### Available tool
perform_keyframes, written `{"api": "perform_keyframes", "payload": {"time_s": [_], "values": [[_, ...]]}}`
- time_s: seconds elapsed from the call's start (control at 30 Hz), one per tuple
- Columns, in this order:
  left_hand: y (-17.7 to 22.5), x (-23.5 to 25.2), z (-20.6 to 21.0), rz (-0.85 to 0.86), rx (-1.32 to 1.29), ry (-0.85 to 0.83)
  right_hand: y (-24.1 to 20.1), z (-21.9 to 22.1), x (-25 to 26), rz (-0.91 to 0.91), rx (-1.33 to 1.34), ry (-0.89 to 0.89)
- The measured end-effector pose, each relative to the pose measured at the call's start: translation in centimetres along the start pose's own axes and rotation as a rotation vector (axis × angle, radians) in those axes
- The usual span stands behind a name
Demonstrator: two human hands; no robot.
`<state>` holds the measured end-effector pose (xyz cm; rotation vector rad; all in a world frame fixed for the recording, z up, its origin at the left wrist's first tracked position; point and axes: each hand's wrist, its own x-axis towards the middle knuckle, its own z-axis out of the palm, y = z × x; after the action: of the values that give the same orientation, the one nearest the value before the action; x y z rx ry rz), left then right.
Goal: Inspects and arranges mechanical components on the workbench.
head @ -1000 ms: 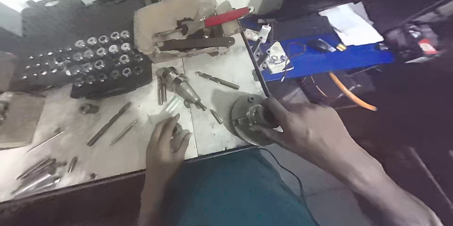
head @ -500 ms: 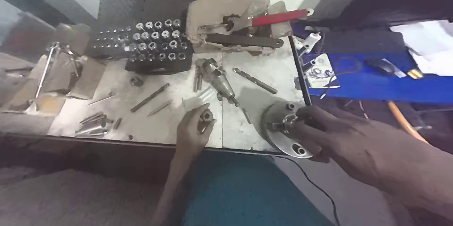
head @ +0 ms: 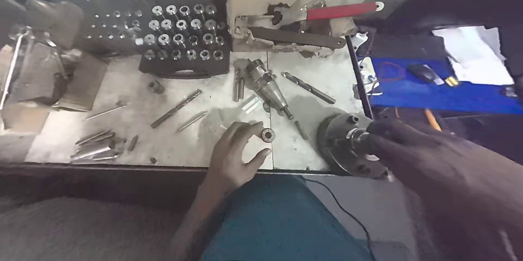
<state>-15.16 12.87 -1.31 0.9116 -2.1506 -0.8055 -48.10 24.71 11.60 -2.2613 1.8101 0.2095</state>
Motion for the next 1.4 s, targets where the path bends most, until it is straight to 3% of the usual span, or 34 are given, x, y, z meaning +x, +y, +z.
{"api": "perform_keyframes", "payload": {"time_s": [0.13,0.23,0.3,0.37,0.53,0.63,0.7,0.9,1.0,1.13,1.23,1.4], "values": [[-0.9,-1.0,-2.5,0.034,-0.075,0.119,0.1,-0.2,-0.4,-0.012,0.058,0.009],[-1.4,-1.6,-3.5,0.008,0.034,0.232,-1.1,-1.2,-0.3,0.306,-0.050,-0.074],[-1.8,-2.2,-3.8,-0.021,0.161,0.299,-1.6,-0.4,0.0,0.415,-0.153,-0.078],[-2.1,-2.8,-4.2,-0.060,0.260,0.351,-1.7,-0.1,0.1,0.339,-0.183,-0.046],[-3.4,-4.6,-5.3,-0.084,0.323,0.363,0.1,-0.6,0.0,0.074,0.107,-0.115],[-3.9,-5.0,-4.6,-0.095,0.361,0.389,-0.9,-1.6,0.6,0.310,0.047,-0.227],[-3.8,-5.1,-4.1,-0.120,0.392,0.400,-1.3,-1.0,0.7,0.374,-0.036,-0.232],[-4.7,-4.9,-3.5,-0.047,0.354,0.450,-0.7,-2.0,0.3,0.080,-0.002,-0.251],[-4.6,-4.8,-3.4,-0.055,0.355,0.432,-0.3,-1.7,0.3,0.050,0.047,-0.240],[-4.6,-4.8,-3.5,-0.068,0.354,0.411,-1.4,-3.4,0.6,0.312,0.134,-0.322],[-4.7,-4.8,-3.5,-0.077,0.369,0.406,-1.9,-2.5,0.7,0.429,0.061,-0.211],[-4.6,-4.7,-3.4,-0.072,0.436,0.413,-0.9,-2.2,0.2,0.120,0.094,-0.173]]}}
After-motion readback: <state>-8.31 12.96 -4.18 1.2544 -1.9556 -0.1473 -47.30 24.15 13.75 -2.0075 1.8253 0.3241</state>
